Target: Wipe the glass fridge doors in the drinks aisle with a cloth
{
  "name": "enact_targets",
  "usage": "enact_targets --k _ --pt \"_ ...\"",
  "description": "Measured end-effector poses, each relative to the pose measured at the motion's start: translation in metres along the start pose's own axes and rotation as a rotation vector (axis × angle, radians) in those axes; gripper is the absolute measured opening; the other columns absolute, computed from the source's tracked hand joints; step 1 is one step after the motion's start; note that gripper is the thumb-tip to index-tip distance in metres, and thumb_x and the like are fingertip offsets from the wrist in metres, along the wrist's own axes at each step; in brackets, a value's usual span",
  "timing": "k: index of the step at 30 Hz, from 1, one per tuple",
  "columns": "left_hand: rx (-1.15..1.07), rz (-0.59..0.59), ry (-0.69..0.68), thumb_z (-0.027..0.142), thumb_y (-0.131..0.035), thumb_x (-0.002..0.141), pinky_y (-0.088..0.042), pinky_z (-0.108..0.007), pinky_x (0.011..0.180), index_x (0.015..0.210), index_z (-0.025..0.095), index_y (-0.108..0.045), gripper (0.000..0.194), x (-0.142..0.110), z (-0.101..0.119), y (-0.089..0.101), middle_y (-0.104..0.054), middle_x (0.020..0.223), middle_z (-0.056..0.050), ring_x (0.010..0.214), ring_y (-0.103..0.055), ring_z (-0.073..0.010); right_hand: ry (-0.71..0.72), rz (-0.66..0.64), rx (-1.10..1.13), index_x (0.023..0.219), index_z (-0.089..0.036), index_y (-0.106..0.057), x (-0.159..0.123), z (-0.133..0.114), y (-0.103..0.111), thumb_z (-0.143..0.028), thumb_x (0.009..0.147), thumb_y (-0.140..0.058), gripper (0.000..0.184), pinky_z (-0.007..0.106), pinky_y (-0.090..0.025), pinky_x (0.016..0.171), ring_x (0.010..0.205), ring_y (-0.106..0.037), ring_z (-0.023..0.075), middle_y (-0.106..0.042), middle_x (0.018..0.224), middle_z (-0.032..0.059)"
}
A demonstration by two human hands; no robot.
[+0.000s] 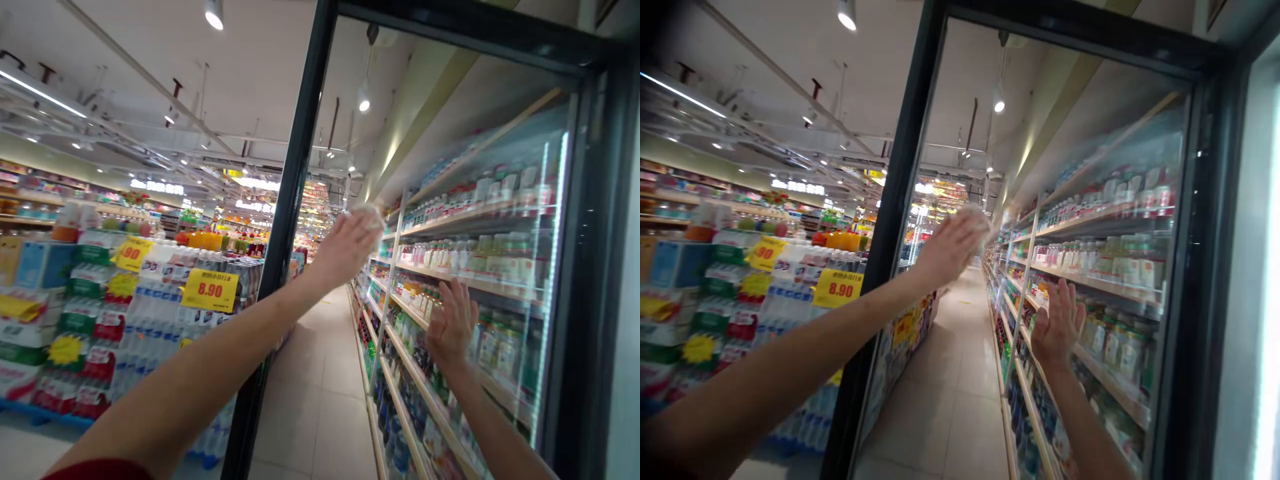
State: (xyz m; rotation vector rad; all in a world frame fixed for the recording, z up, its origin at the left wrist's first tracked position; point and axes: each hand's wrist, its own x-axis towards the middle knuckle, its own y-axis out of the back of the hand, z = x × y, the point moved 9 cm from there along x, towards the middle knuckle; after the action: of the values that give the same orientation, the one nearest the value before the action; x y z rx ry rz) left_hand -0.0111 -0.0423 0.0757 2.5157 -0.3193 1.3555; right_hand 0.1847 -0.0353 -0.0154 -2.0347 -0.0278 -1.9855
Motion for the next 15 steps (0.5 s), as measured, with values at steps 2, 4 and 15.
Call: enact_targets --k 2,4,15 --pt "0.002 0.059 0.151 0.027 -0.039 0.088 -0.016 -0.046 0.111 0.131 0.020 -0.038 0.044 0.003 -0.022 0.007 -0.029 0.145 -0.007 0.137 -0.019 -0.0254 0.004 -0.001 -0.012 0.131 -0.018 -0.042 0.000 0.000 -0.001 -0.032 0.089 -0.028 0.046 0.051 -0.024 0.106 0.133 -0.030 0.0249 -0.040 0.139 0.0124" --pt "-0.005 0.039 -0.007 0.028 -0.040 0.088 -0.017 -0.044 0.112 0.128 0.021 -0.041 0.041 -0.003 -0.003 0.003 -0.030 0.145 -0.006 0.137 -0.019 -0.0238 0.014 -0.005 -0.025 0.132 -0.019 -0.042 0.000 -0.001 -0.002 -0.033 0.089 -0.029 0.046 0.051 -0.024 0.106 0.133 -0.030 0.0252 -0.039 0.140 0.0122" --pt "0.013 0.069 -0.020 0.027 -0.042 0.087 -0.019 -0.043 0.112 0.129 0.024 -0.041 0.042 -0.029 0.007 -0.003 -0.030 0.146 -0.003 0.138 -0.018 -0.0224 0.031 -0.012 -0.034 0.132 -0.021 -0.041 0.000 -0.002 -0.004 -0.028 0.088 -0.030 0.046 0.051 -0.024 0.106 0.134 -0.029 0.0243 -0.038 0.141 0.0111"
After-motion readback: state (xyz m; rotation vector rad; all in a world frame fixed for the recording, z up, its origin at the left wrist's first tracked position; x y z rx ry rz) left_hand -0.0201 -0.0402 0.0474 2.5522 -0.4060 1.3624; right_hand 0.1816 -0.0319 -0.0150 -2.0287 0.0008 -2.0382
